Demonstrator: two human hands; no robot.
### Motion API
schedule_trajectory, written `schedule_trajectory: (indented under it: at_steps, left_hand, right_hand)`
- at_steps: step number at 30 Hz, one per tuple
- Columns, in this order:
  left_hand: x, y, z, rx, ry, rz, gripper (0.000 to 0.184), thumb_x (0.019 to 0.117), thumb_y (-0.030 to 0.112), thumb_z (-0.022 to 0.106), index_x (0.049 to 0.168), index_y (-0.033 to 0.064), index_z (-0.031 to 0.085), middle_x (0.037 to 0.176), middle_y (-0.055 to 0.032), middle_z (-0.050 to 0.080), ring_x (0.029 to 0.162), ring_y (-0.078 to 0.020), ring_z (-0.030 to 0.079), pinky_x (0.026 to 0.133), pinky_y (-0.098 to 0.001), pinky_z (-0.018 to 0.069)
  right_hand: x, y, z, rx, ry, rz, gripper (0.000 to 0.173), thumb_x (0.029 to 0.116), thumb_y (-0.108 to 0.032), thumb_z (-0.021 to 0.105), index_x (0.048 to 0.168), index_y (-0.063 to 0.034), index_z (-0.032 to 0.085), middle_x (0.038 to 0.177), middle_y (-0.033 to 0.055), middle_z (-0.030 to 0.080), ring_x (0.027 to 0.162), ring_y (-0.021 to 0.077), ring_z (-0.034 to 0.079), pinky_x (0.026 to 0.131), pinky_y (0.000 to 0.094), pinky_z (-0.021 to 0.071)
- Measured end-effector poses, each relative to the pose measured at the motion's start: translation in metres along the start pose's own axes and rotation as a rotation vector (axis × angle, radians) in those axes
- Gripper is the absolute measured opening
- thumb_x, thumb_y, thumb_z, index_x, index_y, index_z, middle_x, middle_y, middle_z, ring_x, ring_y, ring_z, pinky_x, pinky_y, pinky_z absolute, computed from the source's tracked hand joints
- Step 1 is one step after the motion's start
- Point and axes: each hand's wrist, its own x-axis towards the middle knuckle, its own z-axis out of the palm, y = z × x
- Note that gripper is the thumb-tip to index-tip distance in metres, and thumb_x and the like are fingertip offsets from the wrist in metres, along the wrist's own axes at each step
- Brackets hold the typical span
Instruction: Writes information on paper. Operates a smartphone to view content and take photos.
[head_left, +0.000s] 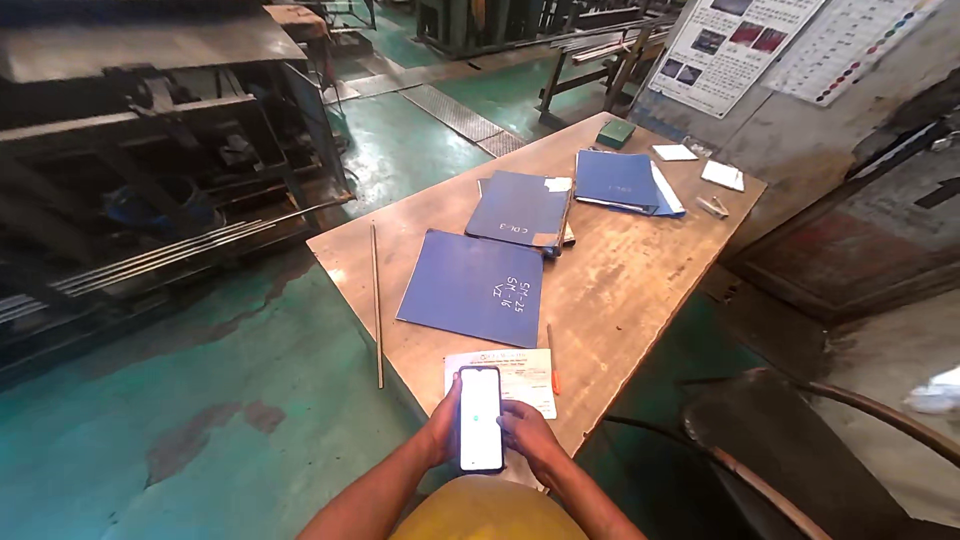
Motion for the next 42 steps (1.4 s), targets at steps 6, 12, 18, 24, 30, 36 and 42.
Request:
schedule_trajectory:
  at_steps: [6, 12, 18, 24, 30, 36, 42]
  left_hand:
    - [-0.002, 0.001, 0.004, 0.012, 0.017, 0.007, 0.073, 0.1069, 0.061, 0.015, 0.143, 0.0083, 0.049, 0.119, -0.0172, 0.071, 0.107, -0.0290, 0.071, 0.091, -0.0486, 0.0592]
    - [-0.001, -0.001, 0.001, 0.057, -0.009, 0.024, 0.072, 0.1076, 0.060, 0.014, 0.146, 0.0077, 0.046, 0.123, -0.0176, 0.069, 0.111, -0.0291, 0.070, 0.094, -0.0485, 0.0583]
    - [0.003, -0.003, -0.002, 0.053, -0.024, 0.026, 0.073, 0.1075, 0.060, 0.014, 0.145, 0.0073, 0.047, 0.122, -0.0180, 0.070, 0.111, -0.0294, 0.070, 0.093, -0.0488, 0.0584]
    - [0.001, -0.001, -0.001, 0.068, -0.045, 0.032, 0.072, 0.1080, 0.058, 0.012, 0.145, 0.0072, 0.047, 0.122, -0.0173, 0.070, 0.110, -0.0286, 0.070, 0.094, -0.0479, 0.0584]
    - [0.001, -0.001, 0.001, 0.065, -0.027, 0.033, 0.071, 0.1083, 0.058, 0.013, 0.146, 0.0073, 0.046, 0.123, -0.0178, 0.069, 0.111, -0.0291, 0.070, 0.094, -0.0480, 0.0583]
    - [0.002, -0.001, 0.000, 0.082, -0.020, 0.030, 0.072, 0.1081, 0.058, 0.013, 0.146, 0.0068, 0.047, 0.123, -0.0180, 0.069, 0.111, -0.0291, 0.070, 0.094, -0.0480, 0.0583]
    - [0.001, -0.001, -0.002, 0.113, -0.029, 0.022, 0.073, 0.1075, 0.060, 0.013, 0.146, 0.0071, 0.046, 0.124, -0.0173, 0.069, 0.112, -0.0287, 0.069, 0.095, -0.0488, 0.0578]
  right_hand:
    - [0.002, 0.001, 0.003, -0.045, 0.042, -0.017, 0.030, 0.1002, -0.014, 0.062, 0.128, -0.0011, 0.062, 0.110, 0.0138, 0.069, 0.092, 0.0199, 0.069, 0.079, 0.0366, 0.0591]
    - [0.008, 0.001, 0.008, -0.106, 0.083, -0.032, 0.033, 0.0962, -0.020, 0.069, 0.121, 0.0001, 0.062, 0.102, 0.0134, 0.068, 0.084, 0.0198, 0.067, 0.075, 0.0371, 0.0574]
    - [0.010, 0.000, 0.008, -0.122, 0.106, -0.015, 0.030, 0.0975, -0.023, 0.068, 0.117, -0.0008, 0.064, 0.098, 0.0120, 0.067, 0.082, 0.0182, 0.066, 0.073, 0.0355, 0.0555]
    - [0.009, 0.001, 0.004, -0.103, 0.065, -0.010, 0.029, 0.0955, -0.014, 0.065, 0.120, -0.0001, 0.063, 0.103, 0.0142, 0.067, 0.087, 0.0212, 0.067, 0.076, 0.0381, 0.0572]
    - [0.009, 0.000, 0.002, -0.115, 0.026, -0.001, 0.039, 0.0887, -0.008, 0.070, 0.125, -0.0002, 0.059, 0.105, 0.0139, 0.067, 0.088, 0.0210, 0.067, 0.077, 0.0380, 0.0575]
    - [0.010, 0.000, 0.002, -0.235, 0.006, -0.032, 0.043, 0.0849, -0.006, 0.069, 0.126, -0.0021, 0.057, 0.108, 0.0130, 0.067, 0.091, 0.0203, 0.067, 0.079, 0.0385, 0.0569]
    - [0.010, 0.003, 0.002, -0.047, 0.051, 0.003, 0.057, 0.1108, -0.047, 0.036, 0.127, 0.0010, 0.061, 0.107, 0.0174, 0.070, 0.094, 0.0251, 0.071, 0.082, 0.0425, 0.0590]
